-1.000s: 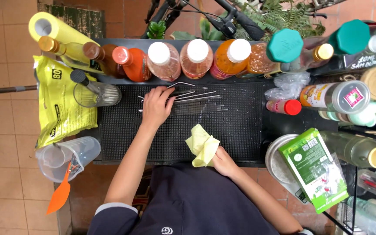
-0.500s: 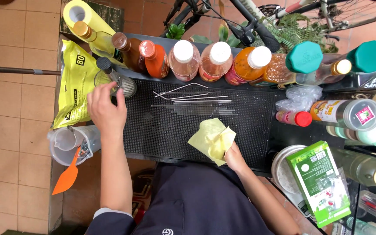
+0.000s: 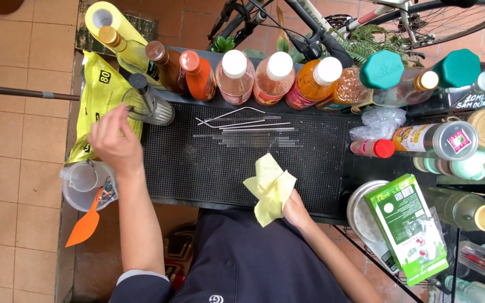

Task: Wiping and cleaning reusable straws and a spoon with a cloth at a counter.

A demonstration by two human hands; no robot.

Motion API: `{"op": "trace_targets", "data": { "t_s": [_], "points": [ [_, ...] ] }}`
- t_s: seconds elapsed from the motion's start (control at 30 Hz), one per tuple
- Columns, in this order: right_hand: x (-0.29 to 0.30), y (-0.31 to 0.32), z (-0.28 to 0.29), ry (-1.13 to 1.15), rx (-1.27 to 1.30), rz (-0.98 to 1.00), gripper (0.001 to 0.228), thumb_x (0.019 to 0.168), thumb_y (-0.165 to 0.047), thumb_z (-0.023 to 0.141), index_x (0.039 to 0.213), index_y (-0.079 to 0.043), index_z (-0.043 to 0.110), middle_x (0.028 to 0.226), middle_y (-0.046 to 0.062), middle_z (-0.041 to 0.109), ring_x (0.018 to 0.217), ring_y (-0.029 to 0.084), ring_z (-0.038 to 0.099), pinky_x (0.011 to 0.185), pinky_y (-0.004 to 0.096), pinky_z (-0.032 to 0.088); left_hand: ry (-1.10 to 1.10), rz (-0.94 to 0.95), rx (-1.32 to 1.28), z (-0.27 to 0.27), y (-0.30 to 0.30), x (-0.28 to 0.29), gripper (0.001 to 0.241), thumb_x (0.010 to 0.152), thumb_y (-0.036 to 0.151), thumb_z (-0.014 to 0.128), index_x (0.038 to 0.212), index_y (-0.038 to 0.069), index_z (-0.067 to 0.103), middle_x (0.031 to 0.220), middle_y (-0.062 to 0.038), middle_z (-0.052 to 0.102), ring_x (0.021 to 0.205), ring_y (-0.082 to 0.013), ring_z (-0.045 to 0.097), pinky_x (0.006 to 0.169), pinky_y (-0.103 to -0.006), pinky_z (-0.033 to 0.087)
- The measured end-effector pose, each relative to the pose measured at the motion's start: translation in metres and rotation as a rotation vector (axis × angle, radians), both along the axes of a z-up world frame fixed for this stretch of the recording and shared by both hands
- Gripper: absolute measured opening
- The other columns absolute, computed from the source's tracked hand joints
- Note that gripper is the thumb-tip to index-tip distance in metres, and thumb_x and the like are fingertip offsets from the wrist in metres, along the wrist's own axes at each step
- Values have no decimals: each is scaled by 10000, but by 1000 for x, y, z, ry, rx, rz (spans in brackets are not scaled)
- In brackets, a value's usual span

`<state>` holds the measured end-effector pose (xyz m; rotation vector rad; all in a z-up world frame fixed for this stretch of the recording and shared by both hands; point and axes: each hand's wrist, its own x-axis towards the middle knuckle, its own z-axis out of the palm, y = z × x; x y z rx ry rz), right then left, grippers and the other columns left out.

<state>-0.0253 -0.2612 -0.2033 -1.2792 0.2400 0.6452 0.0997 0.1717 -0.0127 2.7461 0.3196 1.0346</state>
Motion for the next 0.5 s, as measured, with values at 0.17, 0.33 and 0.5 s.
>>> {"op": "trace_targets", "data": {
  "t_s": [0.17, 0.33, 0.5],
  "points": [
    [11, 9, 30, -45, -5, 43, 353, 1075, -200, 426, 1295, 19, 594, 1167, 98, 699, 1026, 179, 686, 887, 331, 574, -189, -61, 15, 31, 9, -10, 154, 1067, 6, 694, 1180, 40, 792, 1124, -98, 779, 1013, -263, 708, 875, -374, 539],
    [7, 6, 23, -66, 60, -31, 362, 1082, -196, 437, 1352, 8, 567, 1206, 94, 676, 1063, 184, 660, 920, 337, 548, -385, -120, 55, 83, -19, -40, 140, 1061, -73, 687, 1158, -27, 777, 1069, -149, 762, 981, -307, 710, 859, -400, 575],
    [14, 21, 52, 41, 79, -172, 426, 1020, -162, 455, 1435, -69, 476, 1326, 33, 622, 1187, 157, 619, 1007, 324, 503, -312, -420, -177, 117, -89, -72, 97, 942, -86, 745, 975, 0, 713, 907, -111, 736, 815, -270, 709, 769, -368, 569]
  ]
}}
